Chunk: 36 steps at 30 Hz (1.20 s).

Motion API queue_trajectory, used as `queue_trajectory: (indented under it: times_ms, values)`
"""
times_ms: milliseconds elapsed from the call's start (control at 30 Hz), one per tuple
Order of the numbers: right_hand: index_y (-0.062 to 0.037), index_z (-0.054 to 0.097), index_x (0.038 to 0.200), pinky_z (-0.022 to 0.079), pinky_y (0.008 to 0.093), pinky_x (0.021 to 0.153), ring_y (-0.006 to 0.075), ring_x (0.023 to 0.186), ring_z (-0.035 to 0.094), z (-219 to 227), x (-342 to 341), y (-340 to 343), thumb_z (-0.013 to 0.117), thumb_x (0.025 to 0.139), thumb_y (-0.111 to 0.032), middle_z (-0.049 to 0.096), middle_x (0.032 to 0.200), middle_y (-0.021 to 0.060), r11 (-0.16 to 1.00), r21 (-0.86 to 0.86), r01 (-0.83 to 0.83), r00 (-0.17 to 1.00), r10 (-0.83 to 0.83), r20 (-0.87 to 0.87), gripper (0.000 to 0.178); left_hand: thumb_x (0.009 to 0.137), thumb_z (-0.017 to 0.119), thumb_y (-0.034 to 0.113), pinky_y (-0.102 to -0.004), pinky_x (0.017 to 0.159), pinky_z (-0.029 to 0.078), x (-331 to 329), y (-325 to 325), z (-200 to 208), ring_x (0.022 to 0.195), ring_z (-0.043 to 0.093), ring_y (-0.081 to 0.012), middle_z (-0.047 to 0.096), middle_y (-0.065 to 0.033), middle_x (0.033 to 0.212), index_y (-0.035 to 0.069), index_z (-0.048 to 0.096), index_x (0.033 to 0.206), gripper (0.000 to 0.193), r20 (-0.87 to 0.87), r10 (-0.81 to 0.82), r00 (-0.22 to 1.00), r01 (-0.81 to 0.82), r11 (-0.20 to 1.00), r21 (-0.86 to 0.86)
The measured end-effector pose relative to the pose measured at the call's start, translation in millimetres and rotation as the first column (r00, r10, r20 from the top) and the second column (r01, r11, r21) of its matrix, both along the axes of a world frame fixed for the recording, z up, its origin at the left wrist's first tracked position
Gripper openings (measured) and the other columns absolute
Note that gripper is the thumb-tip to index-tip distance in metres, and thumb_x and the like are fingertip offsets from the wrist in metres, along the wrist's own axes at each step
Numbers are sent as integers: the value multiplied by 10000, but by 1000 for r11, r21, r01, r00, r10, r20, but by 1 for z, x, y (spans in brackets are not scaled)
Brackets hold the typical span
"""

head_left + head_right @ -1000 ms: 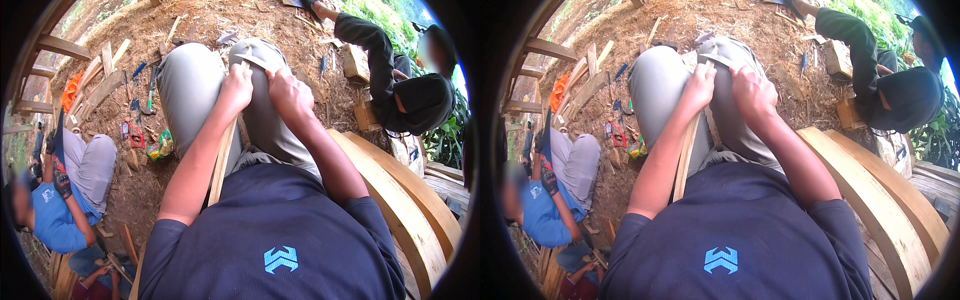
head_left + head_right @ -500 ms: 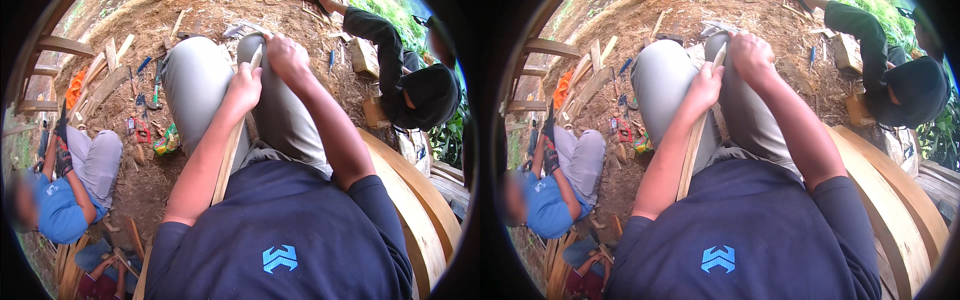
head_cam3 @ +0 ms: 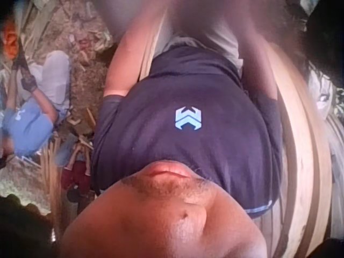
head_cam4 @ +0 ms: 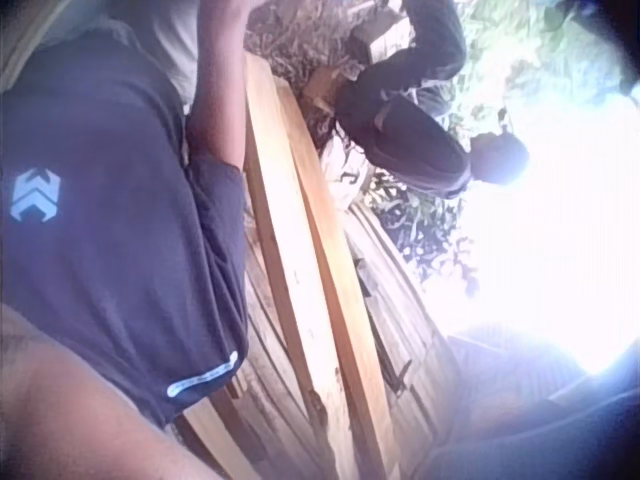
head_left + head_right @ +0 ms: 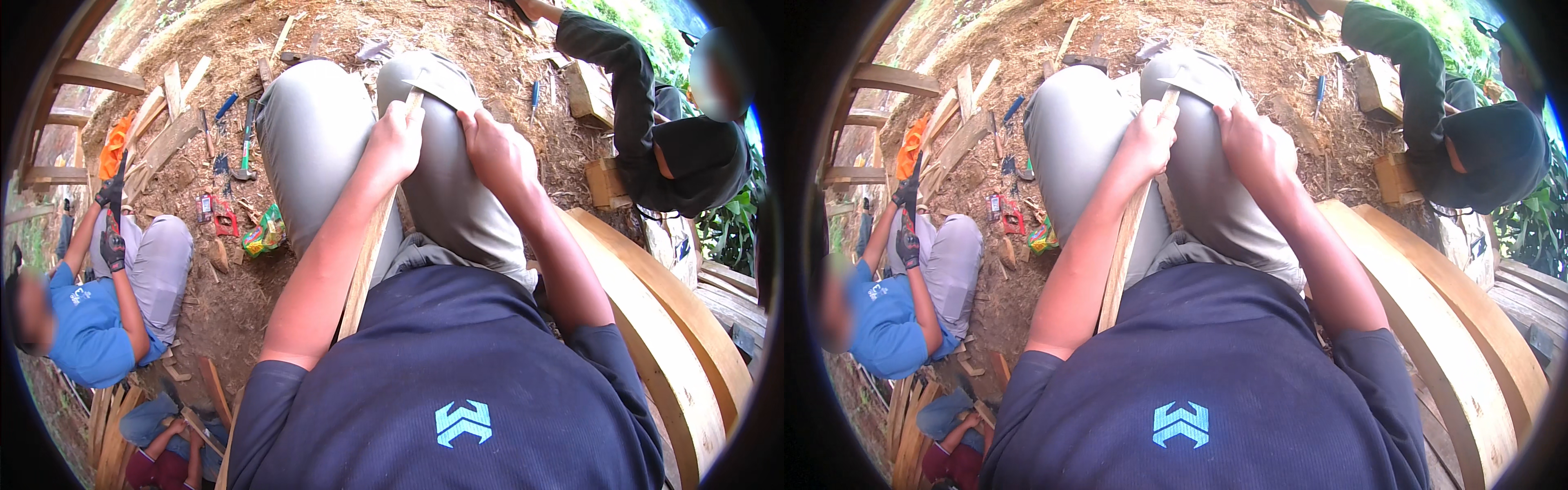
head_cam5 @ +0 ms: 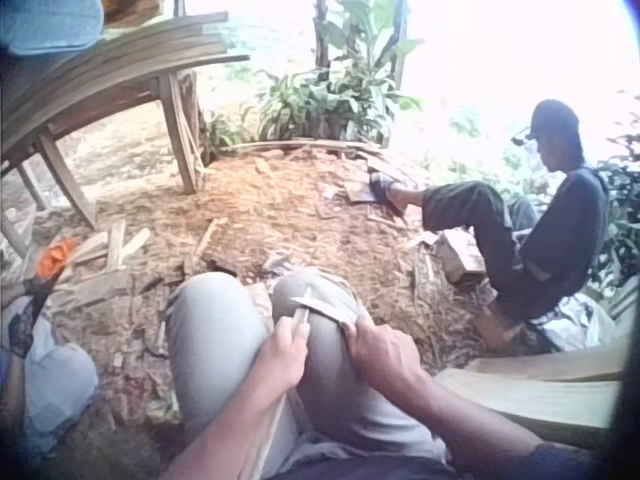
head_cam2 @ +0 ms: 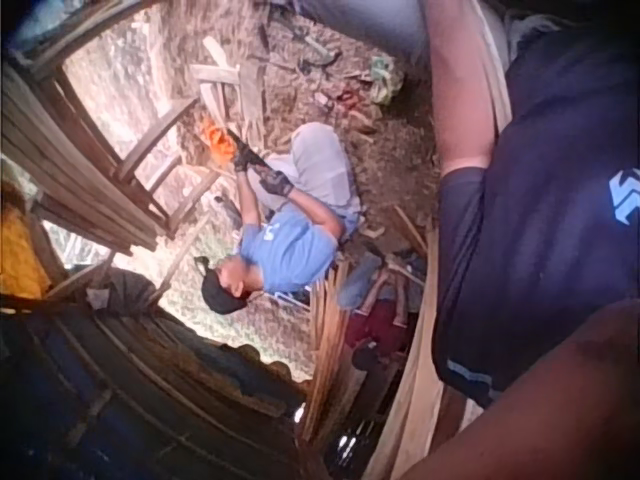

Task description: The person sits on the ground and uses a knife to shave thin strips from a long wooden stick held between their legs. The person repeatedly scrapes the blade along the wood to create shavings.

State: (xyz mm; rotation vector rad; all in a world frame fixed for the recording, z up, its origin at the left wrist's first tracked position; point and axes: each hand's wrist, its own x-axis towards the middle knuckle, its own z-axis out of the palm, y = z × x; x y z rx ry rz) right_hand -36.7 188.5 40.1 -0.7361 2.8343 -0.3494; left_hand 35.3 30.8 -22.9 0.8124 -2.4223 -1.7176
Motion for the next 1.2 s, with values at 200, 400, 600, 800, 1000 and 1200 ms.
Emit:
queue_trajectory:
  times_ms: [200,400,600,800,1000,1200]
  values:
    - [-50,651,975,541,526,758,436,815,691,9,3,0,389,1059,-452,698,829,257,998,61,-5,1000,5,10,487,1044,482,329,-459,644,503,-1,-2,-7,715,619,-345,611,-209,801,-24,502,1032,354,-11,-18,1000,17,997,-70]
    - [-45,660,1037,533,524,830,430,913,694,10,1,-19,380,1056,-477,713,924,249,991,112,73,994,-82,72,515,1046,460,361,-541,791,500,-3,1,12,926,628,-508,637,-342,954,-45,501,1091,410,42,12,999,-3,975,-224]
    - [-49,655,1110,530,519,864,426,977,687,5,-1,-41,407,1046,-490,714,1018,236,985,73,157,980,-165,113,510,1042,449,372,-564,842,490,-4,-3,15,989,615,-534,634,-369,1001,-49,496,1113,430,55,27,998,-15,977,-212]
    - [-47,671,1103,534,505,876,408,1009,690,4,-6,-54,438,1035,-493,717,1058,216,987,34,160,977,-163,140,508,1032,458,383,-554,855,491,-9,-8,8,991,619,-525,635,-370,1000,-52,501,1138,450,56,65,996,-50,969,-244]
    - [-33,695,1065,559,503,816,406,914,716,-5,-16,-60,448,1034,-480,731,970,216,993,5,121,986,-121,113,512,1030,454,385,-549,865,489,-11,-10,6,1002,617,-524,633,-372,1014,-59,517,1124,458,66,80,995,-62,966,-250]
    - [-9,717,1024,567,489,810,395,898,721,-25,-56,-74,413,1051,-450,735,955,210,998,-53,27,1000,-28,-11,537,1047,453,337,-479,693,525,0,3,9,781,668,-423,662,-268,870,-29,521,1066,373,10,11,1000,-6,910,-414]
